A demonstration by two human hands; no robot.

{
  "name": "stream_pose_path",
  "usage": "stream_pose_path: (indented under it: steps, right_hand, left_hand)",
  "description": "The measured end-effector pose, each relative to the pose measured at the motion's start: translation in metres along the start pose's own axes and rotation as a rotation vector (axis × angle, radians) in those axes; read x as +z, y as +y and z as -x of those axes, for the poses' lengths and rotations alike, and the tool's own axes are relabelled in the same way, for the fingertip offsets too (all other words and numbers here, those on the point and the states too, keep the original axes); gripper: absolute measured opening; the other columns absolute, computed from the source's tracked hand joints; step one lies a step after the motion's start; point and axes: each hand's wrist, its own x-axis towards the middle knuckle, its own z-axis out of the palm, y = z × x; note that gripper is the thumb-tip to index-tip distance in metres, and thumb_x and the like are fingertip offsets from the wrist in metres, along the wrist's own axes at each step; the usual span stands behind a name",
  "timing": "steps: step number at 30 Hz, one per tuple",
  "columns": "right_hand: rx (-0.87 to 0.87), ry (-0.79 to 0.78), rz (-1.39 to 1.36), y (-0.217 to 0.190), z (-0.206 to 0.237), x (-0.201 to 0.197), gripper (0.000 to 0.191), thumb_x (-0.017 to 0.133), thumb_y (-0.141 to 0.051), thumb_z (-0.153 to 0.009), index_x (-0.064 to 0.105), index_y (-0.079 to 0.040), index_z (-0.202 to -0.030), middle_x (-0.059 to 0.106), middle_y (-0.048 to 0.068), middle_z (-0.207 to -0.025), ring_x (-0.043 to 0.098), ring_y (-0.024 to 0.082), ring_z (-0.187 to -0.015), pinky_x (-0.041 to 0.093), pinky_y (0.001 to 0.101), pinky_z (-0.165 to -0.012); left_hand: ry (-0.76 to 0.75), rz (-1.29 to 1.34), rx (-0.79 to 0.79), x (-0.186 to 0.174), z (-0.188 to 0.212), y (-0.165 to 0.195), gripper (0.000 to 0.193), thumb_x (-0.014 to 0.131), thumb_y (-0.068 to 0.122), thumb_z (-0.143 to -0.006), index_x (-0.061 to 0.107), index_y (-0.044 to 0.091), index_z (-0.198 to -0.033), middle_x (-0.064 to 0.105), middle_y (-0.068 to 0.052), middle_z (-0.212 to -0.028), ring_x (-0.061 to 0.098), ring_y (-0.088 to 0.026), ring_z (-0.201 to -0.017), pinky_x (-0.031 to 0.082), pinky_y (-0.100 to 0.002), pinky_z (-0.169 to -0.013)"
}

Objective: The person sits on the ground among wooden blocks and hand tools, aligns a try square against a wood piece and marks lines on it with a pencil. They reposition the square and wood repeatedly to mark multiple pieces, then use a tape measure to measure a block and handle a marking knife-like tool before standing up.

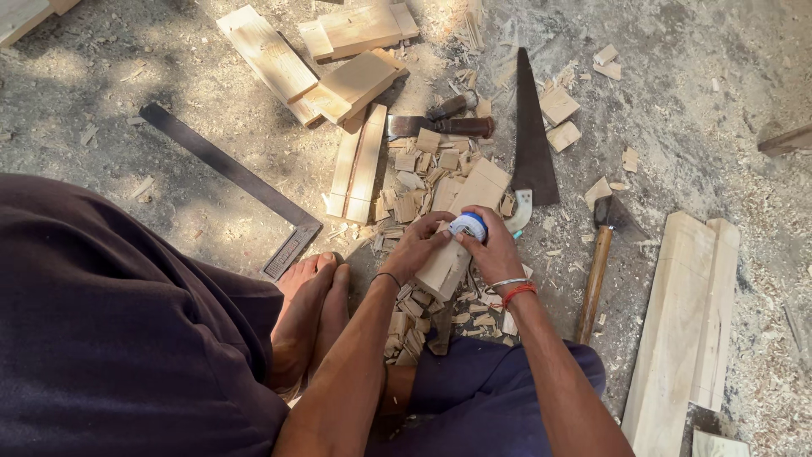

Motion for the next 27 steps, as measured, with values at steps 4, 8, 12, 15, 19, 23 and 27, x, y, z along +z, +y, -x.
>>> stream_pose_path:
  steps: [4,8,12,15,19,23,27]
  right_hand:
    - [-0.045,0.082,0.003,0.009,-0.008,0.01,0.044,0.079,-0.012,-0.084,0.063,-0.008,-0.125,0.072,0.011,-0.116,0.071,0.024,-0.105,0.056,0.0365,-0.09]
    - [-0.028,0.118,0.038,0.005,-0.014,0.023,0.045,0.078,-0.011,-0.084,0.062,-0.009,-0.126,0.073,0.014,-0.112,0.072,0.029,-0.104,0.056,0.0384,-0.091]
    - [-0.187,0.124,0.134,-0.002,-0.013,0.029,0.043,0.077,-0.006,-0.083,0.06,-0.005,-0.123,0.07,0.017,-0.115,0.068,0.036,-0.106,0.053,0.0441,-0.09]
    - [-0.187,0.106,0.159,-0.003,-0.009,0.024,0.042,0.077,-0.005,-0.083,0.061,-0.006,-0.122,0.069,0.016,-0.114,0.068,0.037,-0.105,0.053,0.0463,-0.088]
    - [-0.188,0.093,0.153,-0.004,-0.007,0.019,0.041,0.077,-0.006,-0.085,0.061,-0.008,-0.122,0.069,0.016,-0.111,0.068,0.037,-0.103,0.054,0.046,-0.086]
    - [-0.183,0.1,0.147,-0.005,-0.006,0.019,0.043,0.077,-0.005,-0.083,0.061,-0.01,-0.122,0.069,0.016,-0.109,0.069,0.036,-0.101,0.054,0.0458,-0.083]
    - [-0.185,0.112,0.192,-0.003,-0.005,0.016,0.043,0.077,-0.004,-0.083,0.061,-0.01,-0.123,0.068,0.017,-0.106,0.068,0.039,-0.098,0.053,0.0474,-0.082]
  left_hand:
    - [0.29,-0.337,0.057,0.006,-0.003,0.0,0.049,0.069,0.017,-0.088,0.057,0.007,-0.134,0.064,-0.013,-0.098,0.063,-0.026,-0.086,0.052,-0.041,-0.08]
    - [0.423,-0.534,0.265,0.008,-0.003,-0.001,0.023,0.063,0.019,-0.096,0.074,0.003,-0.107,0.073,-0.015,-0.104,0.066,-0.032,-0.102,0.051,-0.043,-0.092]
    - [0.38,-0.277,0.074,0.004,-0.009,0.001,0.038,0.061,0.035,-0.097,0.074,0.0,-0.108,0.074,-0.019,-0.101,0.071,-0.031,-0.096,0.053,-0.042,-0.087]
    - [0.308,-0.23,-0.134,0.0,-0.016,0.002,0.048,0.06,0.045,-0.099,0.074,-0.001,-0.102,0.075,-0.02,-0.092,0.074,-0.031,-0.088,0.054,-0.043,-0.083]
    - [0.303,-0.284,-0.19,0.004,-0.024,-0.001,0.05,0.06,0.046,-0.098,0.073,-0.002,-0.099,0.075,-0.02,-0.09,0.073,-0.032,-0.089,0.054,-0.044,-0.082]
    - [0.437,-0.34,-0.089,0.016,-0.025,-0.011,0.04,0.06,0.036,-0.099,0.068,-0.003,-0.098,0.07,-0.022,-0.092,0.068,-0.038,-0.092,0.051,-0.048,-0.084]
    - [0.547,-0.4,0.06,0.03,-0.017,-0.024,0.028,0.056,0.023,-0.101,0.068,-0.002,-0.103,0.066,-0.024,-0.097,0.061,-0.043,-0.096,0.046,-0.053,-0.087]
